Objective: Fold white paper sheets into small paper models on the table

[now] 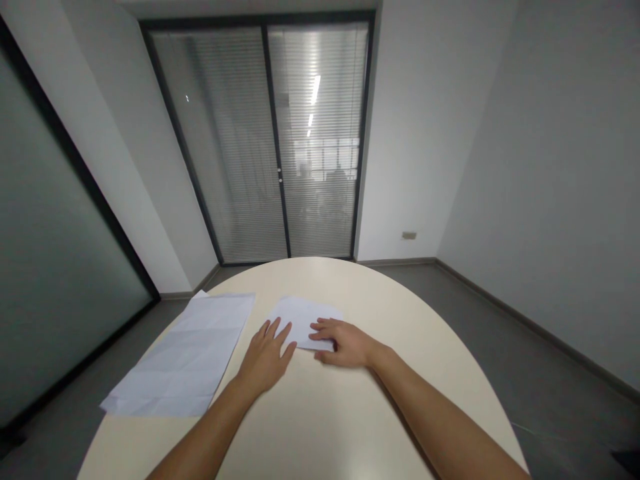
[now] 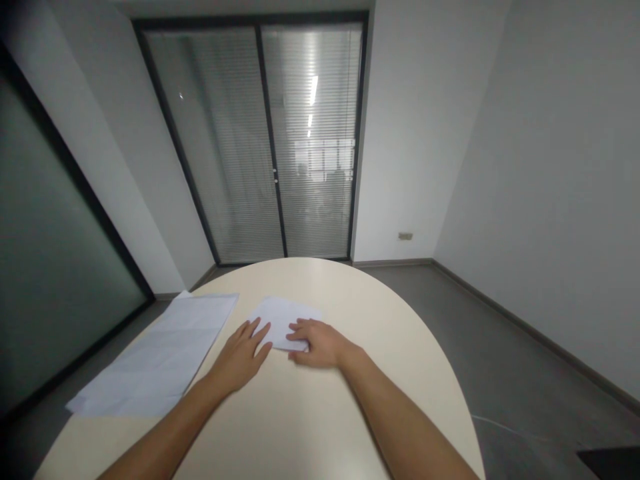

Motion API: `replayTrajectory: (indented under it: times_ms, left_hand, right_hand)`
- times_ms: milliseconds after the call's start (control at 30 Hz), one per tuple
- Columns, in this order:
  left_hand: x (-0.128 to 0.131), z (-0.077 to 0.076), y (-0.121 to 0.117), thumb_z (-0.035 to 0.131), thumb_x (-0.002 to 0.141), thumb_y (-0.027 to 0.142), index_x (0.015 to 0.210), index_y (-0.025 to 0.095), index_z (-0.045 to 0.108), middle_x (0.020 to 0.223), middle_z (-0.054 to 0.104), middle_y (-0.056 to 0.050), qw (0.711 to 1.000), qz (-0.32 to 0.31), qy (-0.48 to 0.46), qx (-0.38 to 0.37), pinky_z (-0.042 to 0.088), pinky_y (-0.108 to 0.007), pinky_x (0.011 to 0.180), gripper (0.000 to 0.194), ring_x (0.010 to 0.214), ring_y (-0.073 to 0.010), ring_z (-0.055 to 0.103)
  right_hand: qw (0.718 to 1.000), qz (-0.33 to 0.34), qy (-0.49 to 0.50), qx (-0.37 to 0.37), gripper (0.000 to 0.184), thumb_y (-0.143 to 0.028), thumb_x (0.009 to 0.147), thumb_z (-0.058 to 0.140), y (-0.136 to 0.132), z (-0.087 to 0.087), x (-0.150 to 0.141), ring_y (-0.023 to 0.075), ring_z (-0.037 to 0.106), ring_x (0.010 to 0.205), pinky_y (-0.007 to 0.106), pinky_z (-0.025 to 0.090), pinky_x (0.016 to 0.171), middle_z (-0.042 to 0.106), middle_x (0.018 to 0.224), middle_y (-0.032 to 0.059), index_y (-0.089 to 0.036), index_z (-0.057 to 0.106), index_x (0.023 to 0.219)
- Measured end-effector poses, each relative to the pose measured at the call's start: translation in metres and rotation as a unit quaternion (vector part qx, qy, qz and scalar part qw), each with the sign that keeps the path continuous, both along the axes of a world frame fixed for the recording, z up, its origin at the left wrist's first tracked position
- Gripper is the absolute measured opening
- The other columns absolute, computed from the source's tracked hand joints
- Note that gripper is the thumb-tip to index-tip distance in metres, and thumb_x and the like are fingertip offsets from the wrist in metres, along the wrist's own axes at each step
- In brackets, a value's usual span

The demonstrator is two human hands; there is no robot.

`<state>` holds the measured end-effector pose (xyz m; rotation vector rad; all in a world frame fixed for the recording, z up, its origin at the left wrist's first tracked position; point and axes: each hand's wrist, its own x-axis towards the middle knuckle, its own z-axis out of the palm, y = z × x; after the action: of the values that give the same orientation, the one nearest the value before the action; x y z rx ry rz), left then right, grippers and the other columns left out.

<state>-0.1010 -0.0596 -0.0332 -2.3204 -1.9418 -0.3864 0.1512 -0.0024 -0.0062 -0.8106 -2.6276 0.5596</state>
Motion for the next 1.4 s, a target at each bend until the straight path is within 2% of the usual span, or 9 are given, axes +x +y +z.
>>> replayTrajectory:
  times_ms: [200,300,400,533,667,900,1067,1267,1400]
  left_hand:
    - [0.0,0.001,0.001,0.04,0.101,0.044,0.143,0.021,0.055,0.153,0.047,-0.013,1.0,-0.006,-0.015,0.006,0.034,-0.049,0.116,0.051,0.143,-0.0334,0.04]
    - [-0.001,0.001,0.001,0.039,0.101,0.041,0.14,0.02,0.058,0.151,0.05,-0.012,0.999,-0.015,-0.027,0.011,0.033,-0.049,0.118,0.049,0.142,-0.0323,0.041]
    - [-0.001,0.002,0.002,0.04,0.101,0.04,0.138,0.018,0.06,0.149,0.053,-0.012,0.999,-0.029,-0.036,0.017,0.032,-0.048,0.119,0.048,0.142,-0.0304,0.042]
    - [0.0,0.003,0.003,0.04,0.101,0.04,0.138,0.018,0.06,0.148,0.053,-0.013,0.999,-0.029,-0.036,0.018,0.032,-0.049,0.118,0.048,0.141,-0.0311,0.043]
    - [0.001,0.002,0.003,0.044,0.1,0.039,0.136,0.018,0.062,0.148,0.053,-0.013,0.999,-0.02,-0.046,0.017,0.033,-0.048,0.118,0.046,0.141,-0.0308,0.044]
    - [0.003,0.003,0.002,0.044,0.1,0.038,0.132,0.02,0.065,0.143,0.058,-0.012,0.998,-0.03,-0.05,0.031,0.034,-0.047,0.117,0.043,0.136,-0.0291,0.048]
    - [0.005,0.005,0.002,0.043,0.1,0.039,0.13,0.019,0.066,0.142,0.059,-0.012,0.998,-0.024,-0.051,0.028,0.035,-0.047,0.116,0.043,0.134,-0.0291,0.05]
    - [0.006,0.006,0.002,0.041,0.101,0.039,0.13,0.018,0.066,0.142,0.059,-0.011,0.999,-0.021,-0.034,0.024,0.035,-0.047,0.115,0.044,0.133,-0.03,0.049]
    - [0.006,0.004,0.002,0.042,0.1,0.038,0.13,0.018,0.066,0.142,0.059,-0.011,0.998,-0.016,-0.049,0.027,0.037,-0.049,0.113,0.043,0.133,-0.031,0.049]
  right_hand:
    - [0.999,-0.013,0.045,-0.006,0.032,-0.041,0.094,0.056,0.006,0.004,0.008,0.0272,0.062,0.12,0.038,0.045,0.103,0.069,0.128,0.0085,-0.023,0.075,0.114]
    - [0.998,-0.036,0.05,0.003,0.031,-0.04,0.098,0.051,0.007,0.006,0.009,0.0241,0.068,0.102,0.034,0.048,0.092,0.075,0.112,0.0085,-0.021,0.074,0.109]
    - [0.997,-0.056,0.042,0.016,0.033,-0.04,0.1,0.048,0.007,0.007,0.009,0.0214,0.066,0.087,0.03,0.047,0.08,0.075,0.097,0.0086,-0.019,0.073,0.096]
    - [0.996,-0.069,0.052,0.028,0.033,-0.039,0.101,0.047,0.008,0.005,0.008,0.0201,0.063,0.086,0.028,0.044,0.079,0.073,0.094,0.0086,-0.018,0.07,0.09]
    - [0.994,-0.089,0.055,0.029,0.031,-0.038,0.101,0.046,0.012,0.0,0.009,0.0199,0.062,0.086,0.028,0.044,0.078,0.071,0.093,0.0087,-0.018,0.068,0.093]
    - [0.989,-0.135,0.061,0.021,0.025,-0.034,0.1,0.048,0.019,-0.01,0.01,0.0196,0.063,0.085,0.028,0.043,0.076,0.071,0.099,0.0082,-0.02,0.066,0.111]
    - [0.984,-0.161,0.069,0.013,0.033,-0.033,0.098,0.051,0.019,-0.015,0.009,0.0216,0.065,0.092,0.031,0.045,0.084,0.071,0.105,0.0095,-0.021,0.06,0.128]
    - [0.983,-0.169,0.073,0.016,0.037,-0.031,0.098,0.05,0.016,-0.013,0.005,0.0221,0.066,0.095,0.033,0.047,0.087,0.072,0.106,0.0096,-0.022,0.057,0.133]
    - [0.985,-0.144,0.094,0.021,0.041,-0.028,0.097,0.051,0.018,-0.015,0.004,0.0225,0.065,0.105,0.035,0.048,0.093,0.069,0.122,0.0088,-0.024,0.054,0.138]
